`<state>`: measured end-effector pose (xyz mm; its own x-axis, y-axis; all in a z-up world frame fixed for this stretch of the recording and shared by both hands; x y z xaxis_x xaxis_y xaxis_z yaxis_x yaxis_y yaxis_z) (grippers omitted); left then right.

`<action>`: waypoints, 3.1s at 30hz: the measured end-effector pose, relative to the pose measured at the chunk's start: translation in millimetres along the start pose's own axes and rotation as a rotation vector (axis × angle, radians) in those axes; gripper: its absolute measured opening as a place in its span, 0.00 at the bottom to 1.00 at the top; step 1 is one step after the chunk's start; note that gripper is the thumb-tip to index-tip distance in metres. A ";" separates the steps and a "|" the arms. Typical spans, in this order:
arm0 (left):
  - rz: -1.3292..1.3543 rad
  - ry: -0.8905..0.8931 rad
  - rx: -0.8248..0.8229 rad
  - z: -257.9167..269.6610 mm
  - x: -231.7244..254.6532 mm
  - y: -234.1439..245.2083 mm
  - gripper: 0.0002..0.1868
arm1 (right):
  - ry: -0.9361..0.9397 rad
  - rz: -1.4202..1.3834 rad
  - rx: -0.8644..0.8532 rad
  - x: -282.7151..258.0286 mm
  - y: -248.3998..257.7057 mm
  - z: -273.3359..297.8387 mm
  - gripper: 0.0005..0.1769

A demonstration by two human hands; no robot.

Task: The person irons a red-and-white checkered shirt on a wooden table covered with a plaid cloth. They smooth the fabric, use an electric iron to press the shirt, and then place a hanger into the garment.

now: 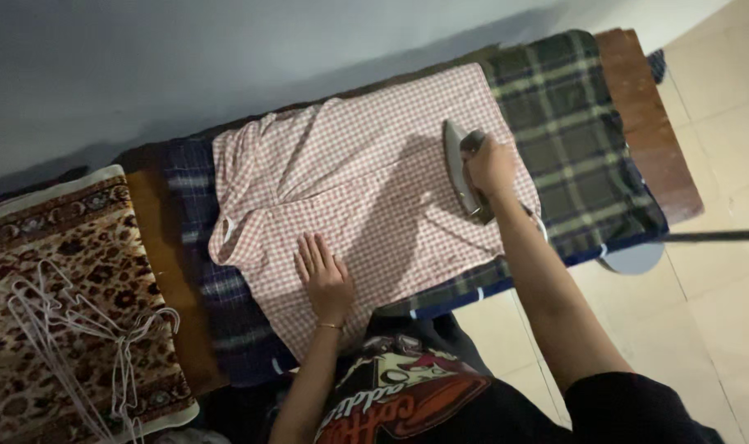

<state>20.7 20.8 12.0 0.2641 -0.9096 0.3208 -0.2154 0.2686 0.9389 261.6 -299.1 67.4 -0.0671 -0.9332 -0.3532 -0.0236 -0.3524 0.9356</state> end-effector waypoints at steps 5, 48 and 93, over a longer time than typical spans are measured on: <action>-0.085 -0.022 -0.001 0.2 -0.8 -1.0 0.35 | 0.037 0.004 -0.130 -20.4 -2.5 117.3 0.19; 0.243 0.046 0.167 -39.8 -103.9 26.6 0.29 | 0.137 -0.135 -0.110 -162.0 -115.2 63.1 0.30; 1.571 -0.580 -0.680 0.0 122.5 241.1 0.21 | 0.198 -0.080 -0.395 -25.3 -12.7 136.4 0.31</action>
<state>1.2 -25.8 277.7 -0.1432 0.3506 0.9255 0.5070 0.8291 -0.2356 127.6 -261.4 64.7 0.1126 -0.8838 -0.4541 0.3640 -0.3885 0.8465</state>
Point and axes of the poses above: each hand's wrist, its own z-axis away from the middle knuckle, its own y-axis out of the back of the hand, x = y × z, the point moved 2 cm from there along -z, towards the middle knuckle, and after that the axes turned 6 degrees about y, right-handed, at the moved point
